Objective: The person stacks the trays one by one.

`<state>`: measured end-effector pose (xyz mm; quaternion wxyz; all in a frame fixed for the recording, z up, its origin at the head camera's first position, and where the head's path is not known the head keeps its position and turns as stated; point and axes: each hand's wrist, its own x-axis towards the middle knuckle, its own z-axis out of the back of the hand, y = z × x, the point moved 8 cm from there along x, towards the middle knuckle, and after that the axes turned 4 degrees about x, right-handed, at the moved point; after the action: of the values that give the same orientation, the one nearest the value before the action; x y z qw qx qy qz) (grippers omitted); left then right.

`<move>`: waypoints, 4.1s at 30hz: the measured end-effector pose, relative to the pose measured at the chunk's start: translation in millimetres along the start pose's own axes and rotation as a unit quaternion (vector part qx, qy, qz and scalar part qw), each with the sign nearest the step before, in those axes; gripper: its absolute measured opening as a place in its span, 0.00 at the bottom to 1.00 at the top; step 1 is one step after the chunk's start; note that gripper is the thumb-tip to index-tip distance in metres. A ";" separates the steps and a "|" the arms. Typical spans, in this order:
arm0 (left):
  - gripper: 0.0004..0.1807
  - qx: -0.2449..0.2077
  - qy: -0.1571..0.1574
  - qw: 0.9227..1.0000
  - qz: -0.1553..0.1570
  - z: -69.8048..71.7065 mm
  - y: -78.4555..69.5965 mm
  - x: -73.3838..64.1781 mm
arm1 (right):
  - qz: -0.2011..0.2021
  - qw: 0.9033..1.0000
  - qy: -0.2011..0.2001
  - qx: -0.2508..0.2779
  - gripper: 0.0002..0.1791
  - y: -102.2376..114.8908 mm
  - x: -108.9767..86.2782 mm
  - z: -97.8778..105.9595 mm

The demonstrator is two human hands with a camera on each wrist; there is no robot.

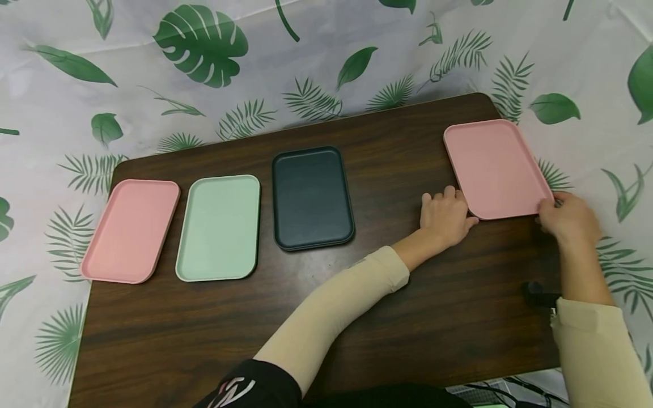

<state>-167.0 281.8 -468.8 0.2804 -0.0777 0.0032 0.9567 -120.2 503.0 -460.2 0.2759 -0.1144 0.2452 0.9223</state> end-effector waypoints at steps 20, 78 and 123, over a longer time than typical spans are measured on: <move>0.20 -0.106 -0.021 0.993 0.036 1.0 17.4 4.6 | 0.032 0.994 0.022 0.100 0.31 4.3 -8.2 -12.7; 0.31 -0.336 -0.147 0.930 0.032 73.8 201.9 -121.8 | 0.238 0.929 0.094 0.268 0.25 175.4 -91.2 -47.5; 0.33 -0.406 -0.112 0.891 0.167 -0.1 330.7 -255.9 | 0.309 0.893 0.224 0.237 0.16 274.7 -151.3 -184.2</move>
<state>-132.1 -134.1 -442.7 0.0590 -0.0753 -0.4045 0.9095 -137.2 139.7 -458.1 -0.0663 -0.1674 0.5347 0.8256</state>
